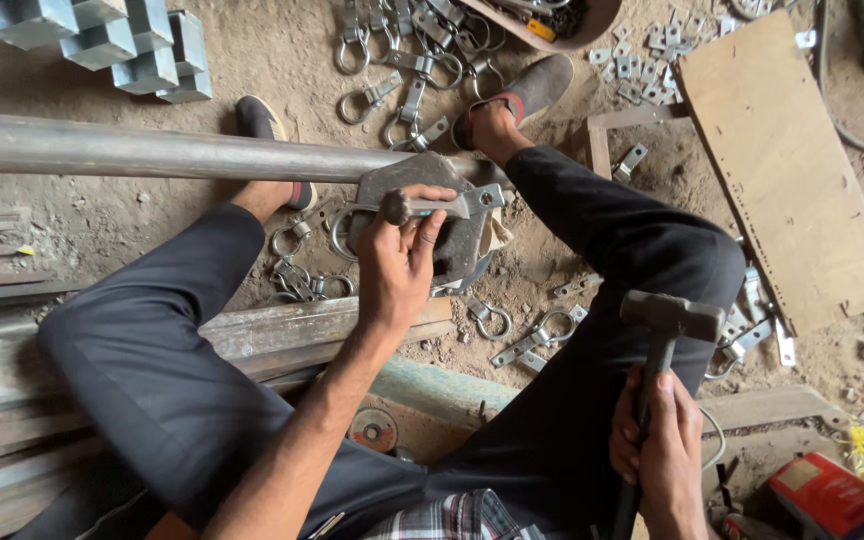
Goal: The person assembles metal clamps by inserting bolts into metal brackets and using a hammer and a punch tool to secure them.
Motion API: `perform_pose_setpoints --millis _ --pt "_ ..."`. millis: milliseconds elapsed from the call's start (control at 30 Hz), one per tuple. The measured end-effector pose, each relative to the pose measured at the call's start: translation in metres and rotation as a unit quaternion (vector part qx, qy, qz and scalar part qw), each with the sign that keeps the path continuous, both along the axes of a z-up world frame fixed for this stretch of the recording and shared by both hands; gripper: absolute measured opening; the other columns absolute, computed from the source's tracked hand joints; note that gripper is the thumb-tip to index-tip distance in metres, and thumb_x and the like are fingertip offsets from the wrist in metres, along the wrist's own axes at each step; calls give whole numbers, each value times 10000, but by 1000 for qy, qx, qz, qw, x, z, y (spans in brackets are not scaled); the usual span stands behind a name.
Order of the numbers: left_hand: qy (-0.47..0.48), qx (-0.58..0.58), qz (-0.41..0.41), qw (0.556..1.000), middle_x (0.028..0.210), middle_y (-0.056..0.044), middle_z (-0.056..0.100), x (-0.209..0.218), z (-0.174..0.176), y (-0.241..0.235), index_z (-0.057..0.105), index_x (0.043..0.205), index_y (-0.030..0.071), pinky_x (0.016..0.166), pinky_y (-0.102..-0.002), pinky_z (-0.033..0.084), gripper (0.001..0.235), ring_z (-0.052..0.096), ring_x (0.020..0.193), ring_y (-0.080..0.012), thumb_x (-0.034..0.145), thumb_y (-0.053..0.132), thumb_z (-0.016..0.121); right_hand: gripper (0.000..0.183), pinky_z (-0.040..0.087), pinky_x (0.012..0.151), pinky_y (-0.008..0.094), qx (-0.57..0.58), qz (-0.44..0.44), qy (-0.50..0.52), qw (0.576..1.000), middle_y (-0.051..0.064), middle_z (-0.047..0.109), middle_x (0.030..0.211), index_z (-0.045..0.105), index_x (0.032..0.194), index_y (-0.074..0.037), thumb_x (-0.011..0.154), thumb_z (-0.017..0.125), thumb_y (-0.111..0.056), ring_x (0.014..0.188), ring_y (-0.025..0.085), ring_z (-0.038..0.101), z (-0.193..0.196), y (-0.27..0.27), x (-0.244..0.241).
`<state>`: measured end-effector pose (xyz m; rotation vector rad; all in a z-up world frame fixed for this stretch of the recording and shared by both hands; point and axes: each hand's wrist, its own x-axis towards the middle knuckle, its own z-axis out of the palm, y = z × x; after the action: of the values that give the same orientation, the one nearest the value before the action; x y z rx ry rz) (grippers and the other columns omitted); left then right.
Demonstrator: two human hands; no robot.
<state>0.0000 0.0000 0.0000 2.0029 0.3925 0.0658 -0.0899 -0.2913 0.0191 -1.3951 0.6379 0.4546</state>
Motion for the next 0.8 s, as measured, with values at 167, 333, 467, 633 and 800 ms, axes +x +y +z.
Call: perform_pose_setpoints --millis 167,333,467,633,800 --pt "-169 -87 -45 981 1203 -182 712 -4 -11 2 594 1227 -35 993 -381 608 220 736 1164 -268 1095 137 555 423 228 253 251 0 -3 5 1000 30 369 525 500 1030 -10 1082 343 -399 307 90 285 2 1 1" --pt "-169 -76 -49 981 1211 -187 703 -5 -6 3 585 1224 -44 1014 -377 615 195 728 1172 -266 1097 101 562 407 233 256 254 6 -15 23 1000 33 366 522 497 1042 -17 1075 348 -395 307 92 278 2 1 1" --pt "-167 -73 -53 982 1219 -183 698 -6 0 3 578 1228 -50 1025 -358 632 182 718 1179 -257 1092 70 567 411 239 257 256 5 -14 22 1000 33 363 525 498 1044 -12 1080 342 -391 309 94 280 1 1 1" --pt "-157 -39 -63 985 1207 -160 707 -4 9 1 587 1213 -46 955 -320 657 173 735 1149 -238 1081 65 586 406 242 255 259 -3 -7 22 1000 33 356 517 499 1029 -11 1082 338 -380 304 98 284 0 1 0" --pt "-167 50 -99 980 1139 -117 748 0 13 3 618 1170 -11 775 -288 648 130 787 997 -209 1064 64 625 368 266 252 270 12 2 13 1000 27 375 518 489 1012 -37 1066 346 -372 300 107 311 -5 -1 -1"
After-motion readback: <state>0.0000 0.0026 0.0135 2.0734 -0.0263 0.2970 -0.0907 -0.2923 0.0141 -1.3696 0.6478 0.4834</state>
